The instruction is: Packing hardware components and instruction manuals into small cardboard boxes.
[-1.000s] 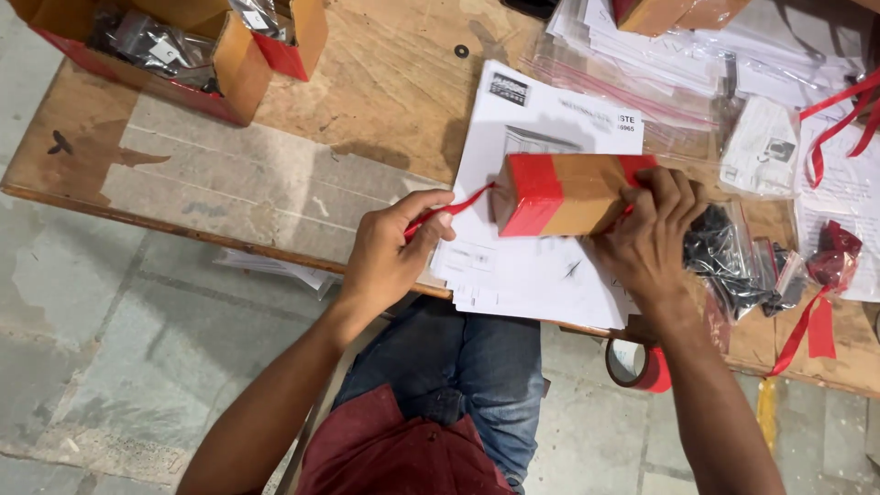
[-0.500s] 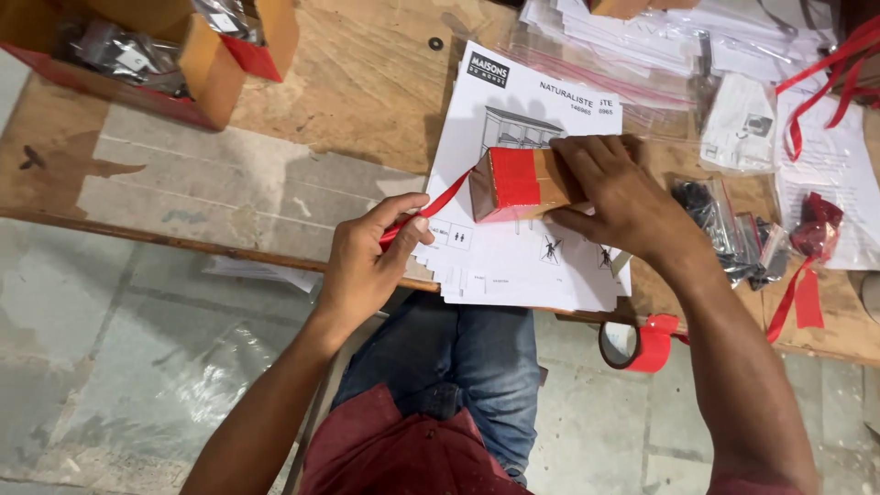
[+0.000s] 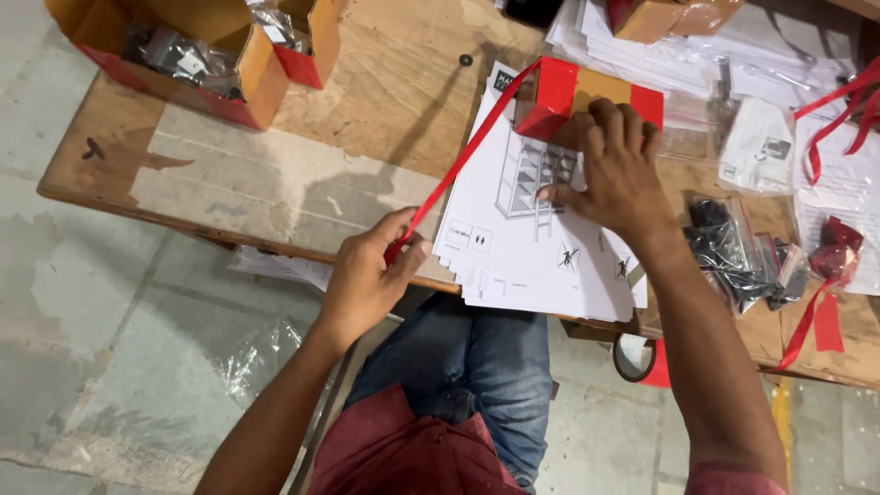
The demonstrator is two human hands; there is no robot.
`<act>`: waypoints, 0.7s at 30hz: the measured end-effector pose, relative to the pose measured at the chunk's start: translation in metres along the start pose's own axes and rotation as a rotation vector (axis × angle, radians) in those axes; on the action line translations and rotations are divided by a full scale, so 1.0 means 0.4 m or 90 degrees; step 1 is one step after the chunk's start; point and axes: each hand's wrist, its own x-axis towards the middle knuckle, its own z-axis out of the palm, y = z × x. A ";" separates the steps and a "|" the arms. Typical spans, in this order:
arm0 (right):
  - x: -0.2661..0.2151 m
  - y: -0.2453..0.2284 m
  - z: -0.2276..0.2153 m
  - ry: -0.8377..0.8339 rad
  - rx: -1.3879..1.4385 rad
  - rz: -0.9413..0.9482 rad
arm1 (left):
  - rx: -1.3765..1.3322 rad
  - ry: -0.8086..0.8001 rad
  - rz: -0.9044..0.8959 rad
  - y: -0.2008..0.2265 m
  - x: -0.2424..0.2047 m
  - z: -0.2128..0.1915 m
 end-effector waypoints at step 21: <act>-0.489 -0.131 -0.077 -0.036 0.119 0.331 | -0.042 -0.140 -0.008 0.191 -0.218 -0.006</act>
